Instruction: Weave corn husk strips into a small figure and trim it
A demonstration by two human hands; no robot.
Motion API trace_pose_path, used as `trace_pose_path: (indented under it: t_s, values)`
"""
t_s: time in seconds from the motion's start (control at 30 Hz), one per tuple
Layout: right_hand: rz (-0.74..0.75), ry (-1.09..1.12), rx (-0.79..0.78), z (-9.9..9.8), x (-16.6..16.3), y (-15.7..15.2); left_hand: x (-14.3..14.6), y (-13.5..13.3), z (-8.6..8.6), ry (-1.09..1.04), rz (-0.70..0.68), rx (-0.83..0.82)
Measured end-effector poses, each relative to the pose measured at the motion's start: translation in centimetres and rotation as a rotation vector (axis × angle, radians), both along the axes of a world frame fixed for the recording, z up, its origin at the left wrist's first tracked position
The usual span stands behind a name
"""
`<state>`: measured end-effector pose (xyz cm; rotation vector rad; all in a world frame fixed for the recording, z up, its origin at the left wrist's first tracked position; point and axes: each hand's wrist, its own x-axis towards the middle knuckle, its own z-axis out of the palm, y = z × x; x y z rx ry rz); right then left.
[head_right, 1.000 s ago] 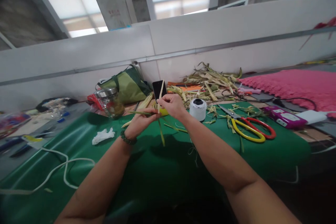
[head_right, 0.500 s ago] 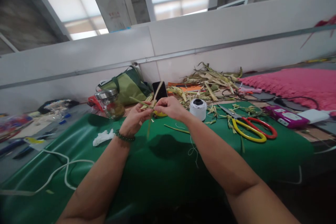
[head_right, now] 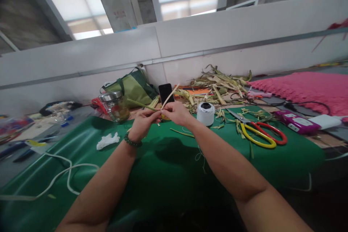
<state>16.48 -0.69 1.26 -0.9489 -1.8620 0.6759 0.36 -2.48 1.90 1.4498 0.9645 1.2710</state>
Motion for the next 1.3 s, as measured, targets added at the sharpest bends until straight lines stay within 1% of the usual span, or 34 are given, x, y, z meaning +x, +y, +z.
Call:
trace_pose_path:
  t_s: [0.1,0.17,0.33,0.47,0.53,0.67,0.77,0.83,0.9,1.0,1.07,1.17,1.23,1.3]
  values:
    - [0.039,0.060,-0.056,-0.1,-0.1,0.2,0.1,0.0,-0.1,0.002,-0.008,0.065]
    - [0.055,0.093,-0.072,0.0,-0.1,0.2,0.0,0.0,-0.1,0.000,-0.043,0.063]
    - [-0.020,0.094,-0.071,0.4,0.1,0.0,-0.3,0.2,0.0,0.001,-0.105,0.019]
    - [0.088,0.125,-0.127,0.5,0.2,-0.2,-0.4,0.2,0.1,0.030,-0.122,0.052]
    - [0.103,0.136,-0.142,0.5,0.1,-0.2,-0.5,0.2,0.2,0.041,-0.123,0.064]
    - [0.052,0.135,-0.169,0.2,0.0,-0.1,-0.6,0.2,0.0,0.113,-0.141,0.097]
    - [0.016,0.128,-0.189,0.3,0.1,-0.2,-0.5,0.3,-0.3,0.096,-0.144,0.104]
    - [0.017,0.077,-0.182,0.6,0.3,-0.4,-0.5,0.4,-0.3,0.092,-0.116,0.095]
    - [0.013,0.001,-0.119,1.1,0.7,-0.8,-0.6,0.4,-0.3,0.128,-0.064,0.106]
    - [-0.034,-0.032,0.070,1.5,1.0,-1.4,-0.7,0.4,-0.3,0.222,-0.005,0.190]
    - [-0.060,-0.052,0.212,1.4,0.9,-1.6,-0.6,0.3,-0.3,0.292,0.003,0.265]
    - [-0.058,-0.176,0.390,0.9,0.5,-1.7,-0.1,0.1,-0.6,0.370,0.032,0.384]
    - [-0.069,-0.228,0.478,0.7,0.1,-1.8,0.4,-0.2,-0.9,0.398,0.059,0.443]
    - [-0.072,-0.244,0.540,0.5,-0.2,-2.0,0.8,-0.4,-1.1,0.429,0.066,0.453]
